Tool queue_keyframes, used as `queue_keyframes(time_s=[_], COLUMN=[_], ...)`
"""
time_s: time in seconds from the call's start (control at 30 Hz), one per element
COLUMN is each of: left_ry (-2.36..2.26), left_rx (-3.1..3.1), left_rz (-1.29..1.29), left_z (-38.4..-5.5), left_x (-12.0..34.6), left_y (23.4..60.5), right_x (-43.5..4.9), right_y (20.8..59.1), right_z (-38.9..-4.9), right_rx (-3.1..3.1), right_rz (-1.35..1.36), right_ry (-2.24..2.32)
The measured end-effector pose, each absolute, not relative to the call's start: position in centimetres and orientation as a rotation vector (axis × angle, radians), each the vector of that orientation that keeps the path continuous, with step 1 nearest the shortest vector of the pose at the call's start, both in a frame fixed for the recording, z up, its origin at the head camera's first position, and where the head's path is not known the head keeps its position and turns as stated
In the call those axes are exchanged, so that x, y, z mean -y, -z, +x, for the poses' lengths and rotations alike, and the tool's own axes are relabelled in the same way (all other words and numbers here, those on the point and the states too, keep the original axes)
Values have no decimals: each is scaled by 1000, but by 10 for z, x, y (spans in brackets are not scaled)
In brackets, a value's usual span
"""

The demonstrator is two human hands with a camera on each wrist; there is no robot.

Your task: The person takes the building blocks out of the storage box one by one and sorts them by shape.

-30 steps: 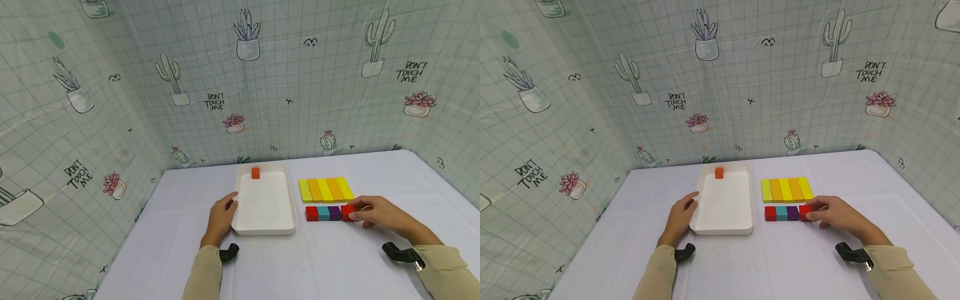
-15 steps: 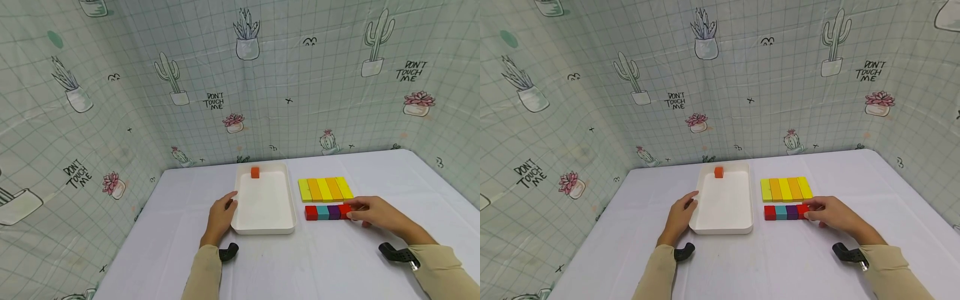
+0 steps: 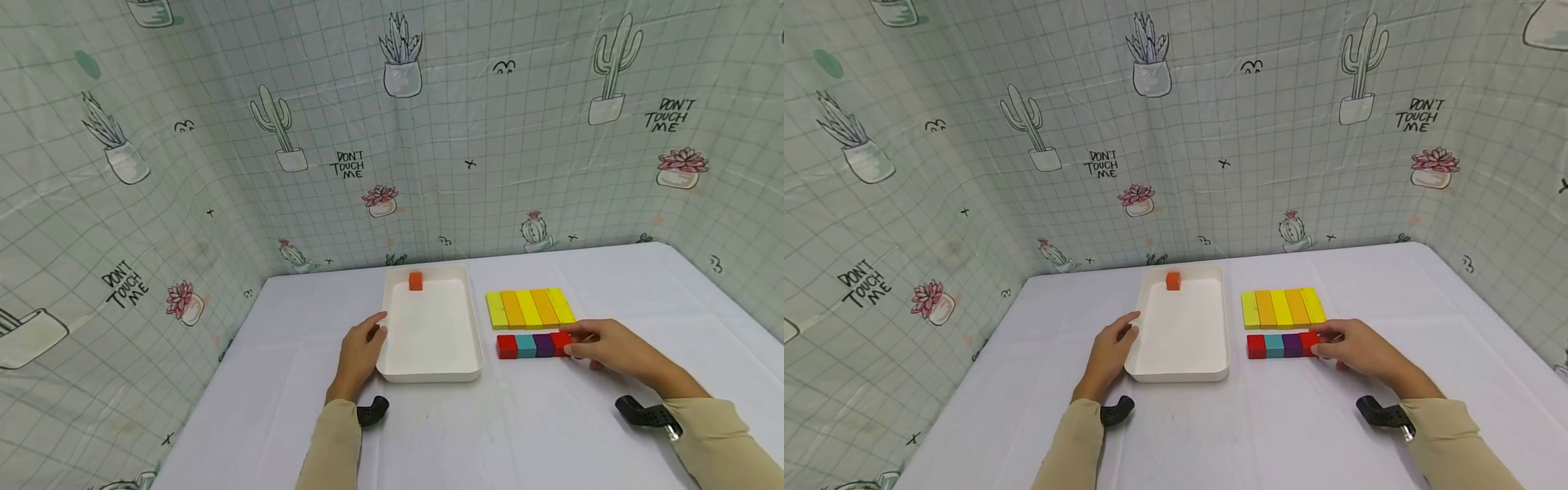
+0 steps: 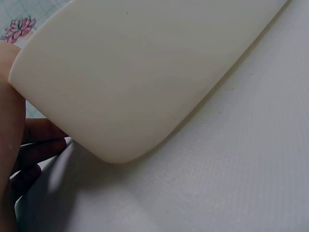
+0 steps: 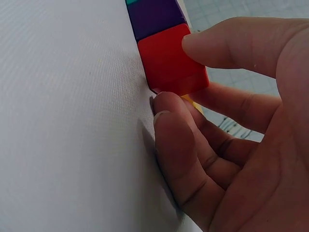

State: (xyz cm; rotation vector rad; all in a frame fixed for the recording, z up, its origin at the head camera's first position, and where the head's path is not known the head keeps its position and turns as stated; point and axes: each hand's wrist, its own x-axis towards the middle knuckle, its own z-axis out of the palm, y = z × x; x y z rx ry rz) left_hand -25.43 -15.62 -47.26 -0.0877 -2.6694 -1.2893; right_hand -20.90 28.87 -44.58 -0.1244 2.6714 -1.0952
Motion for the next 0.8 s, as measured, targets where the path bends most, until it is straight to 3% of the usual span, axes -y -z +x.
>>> queue_keyframes(time_s=[0.8], left_ry=[1299], left_rx=[2665], left_rz=[-84], left_z=[-255], left_x=[157], left_y=[474], right_x=[-293], right_y=[417], right_z=[-217], right_rx=[-2688], right_rz=[-128], right_ry=[1185])
